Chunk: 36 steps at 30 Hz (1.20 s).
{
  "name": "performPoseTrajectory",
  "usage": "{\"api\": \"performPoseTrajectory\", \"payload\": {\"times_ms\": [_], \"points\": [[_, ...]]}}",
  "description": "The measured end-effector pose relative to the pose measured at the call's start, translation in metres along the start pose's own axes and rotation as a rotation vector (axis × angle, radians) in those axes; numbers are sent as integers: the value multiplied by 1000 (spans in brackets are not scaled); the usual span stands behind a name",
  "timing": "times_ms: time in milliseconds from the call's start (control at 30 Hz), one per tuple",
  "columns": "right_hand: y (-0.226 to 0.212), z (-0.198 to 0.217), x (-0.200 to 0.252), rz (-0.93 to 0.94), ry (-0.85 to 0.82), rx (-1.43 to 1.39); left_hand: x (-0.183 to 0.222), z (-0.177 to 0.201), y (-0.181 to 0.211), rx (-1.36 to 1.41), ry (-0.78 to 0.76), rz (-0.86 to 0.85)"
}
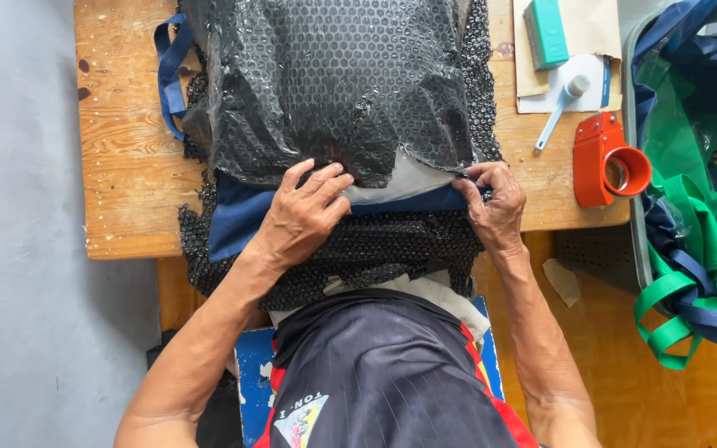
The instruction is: The person wraps a large soft item in black bubble wrap and secures it with adhesive tape using a dispenser.
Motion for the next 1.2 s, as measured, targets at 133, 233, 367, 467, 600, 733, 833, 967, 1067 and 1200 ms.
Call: {"api": "performPoseTrajectory", "payload": {"times_ms": [133,233,367,467,600,733,833,967,1067,1200], "points": [[-46,14,-7,34,49,78,-2,-11,-9,41,-33,-12],[-86,30,4,157,92,171,-6,-11,-15,111,-27,2],[-102,24,49,5,-98,-197,-7,-12,-18,164,-17,24],[-128,1,69,18,-477,-163,-8,-12,-21,202,-24,26],[-137,-32,79,83,-596,-224,-6,-12,-24,242,-25,45],[-125,-52,77,155,-699,-163,-6,-10,-24,251,-23,60],[-112,-74,85,164,-857,-78,-7,-9,-24,260,-26,68],[-65,-115,137,249,-874,163,-8,-11,-24,268,-16,82],[-80,-105,130,-3,-805,-37,-9,-9,-23,252,-39,96],[-106,-84,99,12,-879,-31,-11,-10,-26,244,-54,90]]}}
Point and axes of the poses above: each hand's wrist, its own x-axis away from the middle knuckle, its own z-axis out of the back of the hand, y = z × x, the point moved 3 cm from there along -x, towards the middle knuckle, and after that the axes turned 5 degrees about -x, right-handed, at the moved point
